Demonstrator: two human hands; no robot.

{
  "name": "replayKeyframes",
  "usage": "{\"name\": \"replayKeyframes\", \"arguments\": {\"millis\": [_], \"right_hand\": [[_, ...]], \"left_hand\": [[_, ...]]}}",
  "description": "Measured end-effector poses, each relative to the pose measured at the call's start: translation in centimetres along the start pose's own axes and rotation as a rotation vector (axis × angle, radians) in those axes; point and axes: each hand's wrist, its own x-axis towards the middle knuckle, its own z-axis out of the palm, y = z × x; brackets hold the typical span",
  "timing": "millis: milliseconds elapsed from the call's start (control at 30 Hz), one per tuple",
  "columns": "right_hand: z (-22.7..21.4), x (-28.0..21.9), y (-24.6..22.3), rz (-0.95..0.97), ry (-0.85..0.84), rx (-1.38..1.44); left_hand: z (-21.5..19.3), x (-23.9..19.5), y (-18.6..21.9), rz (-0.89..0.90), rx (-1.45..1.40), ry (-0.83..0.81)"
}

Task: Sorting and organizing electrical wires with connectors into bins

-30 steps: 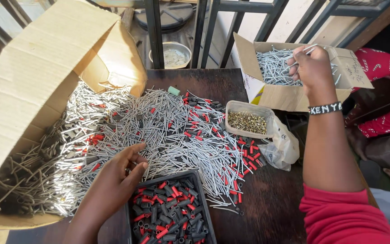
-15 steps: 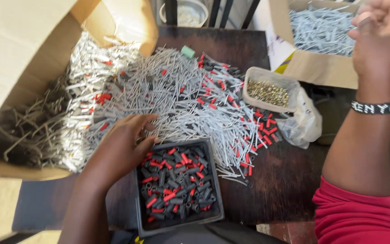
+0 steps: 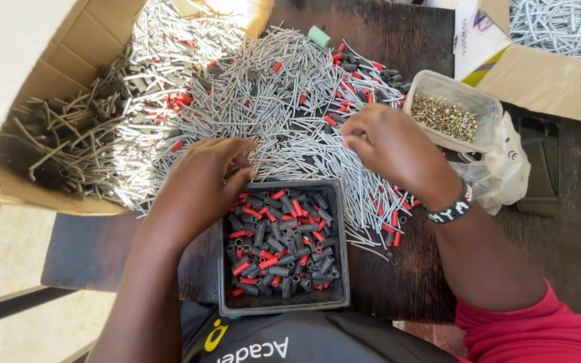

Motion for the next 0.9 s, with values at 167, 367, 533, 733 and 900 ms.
{"name": "replayKeyframes", "arguments": {"millis": [167,367,533,733,900], "right_hand": [[3.4,0.4,2.2,0.020,-0.082,-0.223],[3.2,0.1,0.8,0.029,-0.086,-0.296],[3.1,0.5,0.8,0.019,-0.105,-0.198],[3.3,0.4,-0.4,-0.002,-0.091,-0.184],[3.1,0.5,-0.6,-0.007,-0.107,-0.139]], "left_hand": [[-0.5,-0.7,-0.1,-0.050,-0.002,0.032],[-0.5,-0.7,-0.4,-0.044,0.101,-0.003],[-0.7,-0.9,0.0,-0.047,0.084,-0.033],[-0.8,-1.2,0.4,-0.040,0.090,-0.028],[-0.8,-1.0,0.8,-0.026,0.079,-0.033]]}}
